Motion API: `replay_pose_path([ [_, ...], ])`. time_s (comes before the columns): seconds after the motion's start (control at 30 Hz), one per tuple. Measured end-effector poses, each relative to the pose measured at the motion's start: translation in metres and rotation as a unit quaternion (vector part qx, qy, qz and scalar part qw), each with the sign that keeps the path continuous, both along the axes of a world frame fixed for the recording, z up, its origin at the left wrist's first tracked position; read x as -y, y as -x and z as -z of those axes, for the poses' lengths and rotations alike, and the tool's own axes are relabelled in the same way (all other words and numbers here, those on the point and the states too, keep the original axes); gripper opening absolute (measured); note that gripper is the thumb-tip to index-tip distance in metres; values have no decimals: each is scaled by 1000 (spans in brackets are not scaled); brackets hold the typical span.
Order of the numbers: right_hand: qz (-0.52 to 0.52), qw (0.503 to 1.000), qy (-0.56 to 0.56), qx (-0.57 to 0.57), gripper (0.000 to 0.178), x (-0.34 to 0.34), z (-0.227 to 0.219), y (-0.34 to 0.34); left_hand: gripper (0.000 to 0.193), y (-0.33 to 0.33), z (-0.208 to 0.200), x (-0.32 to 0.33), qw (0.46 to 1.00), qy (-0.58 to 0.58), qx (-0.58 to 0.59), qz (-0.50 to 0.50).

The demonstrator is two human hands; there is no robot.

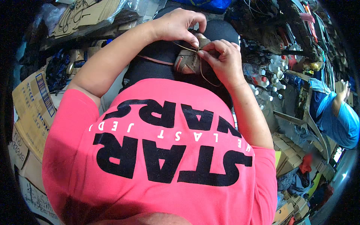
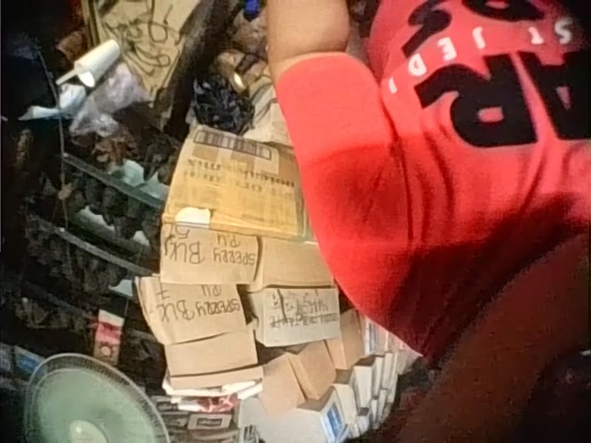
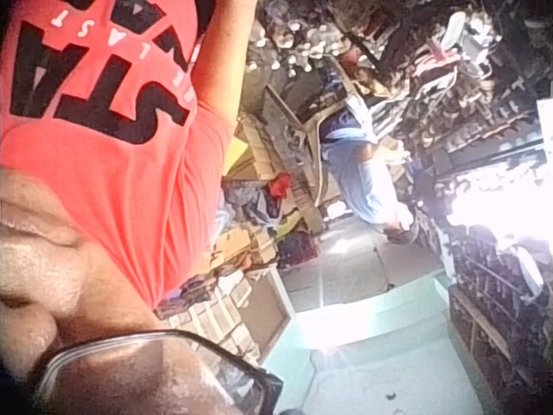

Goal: Stitching together pieces of a shoe upper by hand with a needle and thread.

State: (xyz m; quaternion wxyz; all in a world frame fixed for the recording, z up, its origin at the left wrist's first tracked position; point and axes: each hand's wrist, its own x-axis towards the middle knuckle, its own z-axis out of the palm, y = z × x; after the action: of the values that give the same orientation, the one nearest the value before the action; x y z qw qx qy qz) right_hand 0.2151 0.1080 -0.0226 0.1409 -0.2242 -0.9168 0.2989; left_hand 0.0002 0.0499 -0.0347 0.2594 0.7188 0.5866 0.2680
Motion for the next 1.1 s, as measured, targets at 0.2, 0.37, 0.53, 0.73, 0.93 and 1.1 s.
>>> replay_pose_path([
  [0.2, -19, 996, -85, -23, 18, 7, -1, -21, 32, -2, 4, 44, 993, -112, 13, -42],
  [0.37, -19, 1000, -6, 18, 23, -6, 1, -23, 28, -10, -21, 68, 987, -90, 85, -101],
  [0.53, -35, 998, 45, 5, 20, -18, -1, -15, 16, -9, -3, 66, 978, -189, -9, -83],
  [0.73, -38, 998, 59, -4, 20, -19, -2, -13, 11, -13, -5, 62, 984, -159, 17, -76],
  [0.93, -40, 997, 61, -2, 20, -20, -2, -13, 10, -15, -8, 58, 986, -154, 13, -65],
  [1.1, -28, 995, 91, -3, 25, -19, -3, -13, 9, -15, -9, 57, 983, -176, -2, -52],
])
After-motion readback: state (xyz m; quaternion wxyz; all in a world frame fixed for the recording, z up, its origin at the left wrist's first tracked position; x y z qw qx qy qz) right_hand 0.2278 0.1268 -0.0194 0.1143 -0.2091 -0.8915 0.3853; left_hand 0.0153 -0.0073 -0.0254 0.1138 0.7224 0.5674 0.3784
